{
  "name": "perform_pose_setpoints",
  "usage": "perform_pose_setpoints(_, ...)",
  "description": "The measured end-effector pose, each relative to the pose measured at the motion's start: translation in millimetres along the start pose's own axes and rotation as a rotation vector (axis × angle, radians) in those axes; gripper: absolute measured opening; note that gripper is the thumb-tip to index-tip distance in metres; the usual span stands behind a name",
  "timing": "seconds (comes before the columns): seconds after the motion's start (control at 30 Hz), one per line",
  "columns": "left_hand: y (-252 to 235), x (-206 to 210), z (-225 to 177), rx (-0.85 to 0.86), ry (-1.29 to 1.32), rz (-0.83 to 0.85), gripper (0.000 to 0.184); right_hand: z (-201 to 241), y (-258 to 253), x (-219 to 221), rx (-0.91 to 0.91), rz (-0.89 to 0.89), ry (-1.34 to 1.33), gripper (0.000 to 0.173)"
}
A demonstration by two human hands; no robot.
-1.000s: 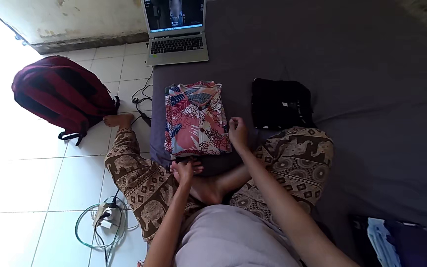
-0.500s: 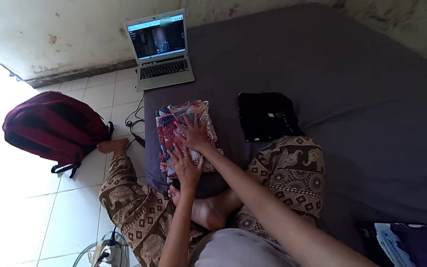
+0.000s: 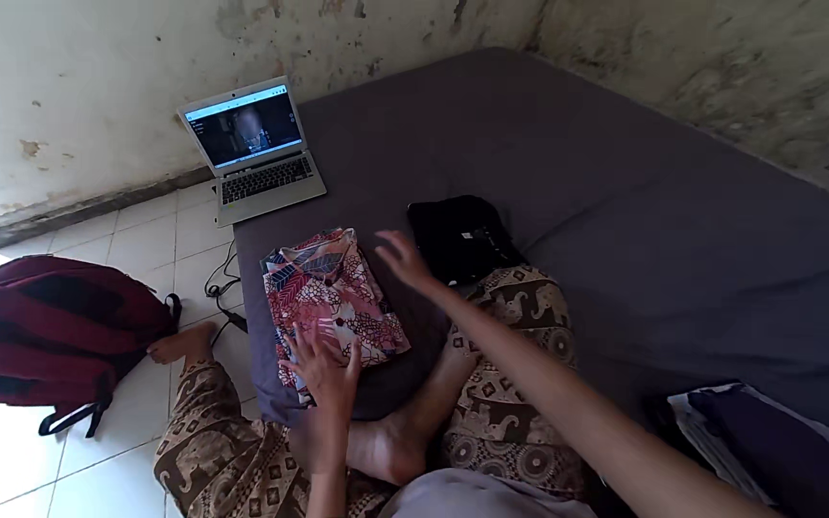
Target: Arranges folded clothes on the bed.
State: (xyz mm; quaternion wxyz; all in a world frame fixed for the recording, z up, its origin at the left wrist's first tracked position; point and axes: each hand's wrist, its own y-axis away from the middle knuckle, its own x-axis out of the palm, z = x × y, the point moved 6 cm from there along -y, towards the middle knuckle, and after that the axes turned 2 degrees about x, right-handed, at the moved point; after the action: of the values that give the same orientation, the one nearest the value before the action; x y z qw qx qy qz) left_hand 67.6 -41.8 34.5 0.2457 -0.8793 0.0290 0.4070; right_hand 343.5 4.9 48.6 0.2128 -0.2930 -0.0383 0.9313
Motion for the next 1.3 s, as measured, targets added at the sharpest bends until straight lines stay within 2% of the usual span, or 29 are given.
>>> perform_pose_setpoints(0.07, 5.4, -19.5, -17.9, 0.103, 0.124, -0.133, 0.052, -48.6, -0.3, -69.4, 0.191, -0.106, 0.170, 0.050)
perform_pose_setpoints(0.13, 5.8, -24.6, -45.0, 0.150, 0.263, -0.132, 0.024, -95.6, 7.3, -131.9, 0.394, -0.241, 0.264, 0.058)
perform_pose_setpoints(0.17, 2.6, -20.0, -59.3, 0.177, 0.346, -0.097, 0.019, -113.1, 12.3, -156.4, 0.494, -0.302, 0.279, 0.061)
perform_pose_setpoints(0.23, -8.0, 2.0, -83.0, 0.197, 0.509, 0.029, 0.021, -138.2, 22.2, -185.9, 0.696, -0.349, 0.252, 0.070)
perform_pose_setpoints(0.27, -13.6, 17.3, -91.7, 0.154, 0.588, 0.153, 0.026, -148.6, 26.7, -190.5, 0.786, -0.338, 0.212, 0.074)
perform_pose_setpoints(0.37, -30.6, 72.2, -109.9, -0.141, 0.705, 0.625, 0.036, -166.5, 30.8, -184.1, 0.926, -0.325, 0.066, 0.086)
perform_pose_setpoints(0.43, -40.8, 109.4, -116.6, -0.293, 0.693, 0.809, 0.040, -171.2, 23.4, -178.8, 0.943, -0.295, 0.066, 0.092)
perform_pose_setpoints(0.53, -57.2, 162.1, -121.0, -0.464, 0.672, 0.916, 0.046, -176.9, 10.7, -173.8, 0.977, -0.167, 0.195, 0.093)
perform_pose_setpoints(0.6, -71.5, 195.8, -122.7, -0.560, 0.693, 0.926, 0.048, -176.6, 6.3, -174.9, 1.014, -0.105, 0.279, 0.091)
perform_pose_setpoints(0.73, -99.2, 241.7, -131.9, -0.742, 0.844, 0.911, 0.053, -188.6, 3.8, -178.8, 1.070, -0.113, 0.218, 0.090)
perform_pose_setpoints(0.83, -109.2, 266.7, -134.5, -0.728, 0.926, 0.920, 0.051, -191.8, 0.2, -178.1, 1.047, -0.064, 0.249, 0.084)
perform_pose_setpoints(0.93, -109.8, 275.7, -141.5, -0.639, 1.064, 0.888, 0.047, -192.6, -1.5, -178.0, 0.983, -0.093, 0.210, 0.070)
perform_pose_setpoints(1.13, -104.7, 267.5, -149.4, -0.549, 1.103, 0.997, 0.074, -193.6, 18.2, -174.5, 1.025, -0.156, -0.222, 0.059)
perform_pose_setpoints(1.23, -111.9, 253.9, -153.8, -0.526, 1.155, 0.959, 0.075, -168.2, 21.7, -170.2, 1.004, -0.110, -0.305, 0.041)
perform_pose_setpoints(1.3, -120.0, 231.6, -158.0, -0.505, 1.185, 0.943, 0.075, -148.5, 20.9, -170.5, 0.950, -0.100, -0.310, 0.039)
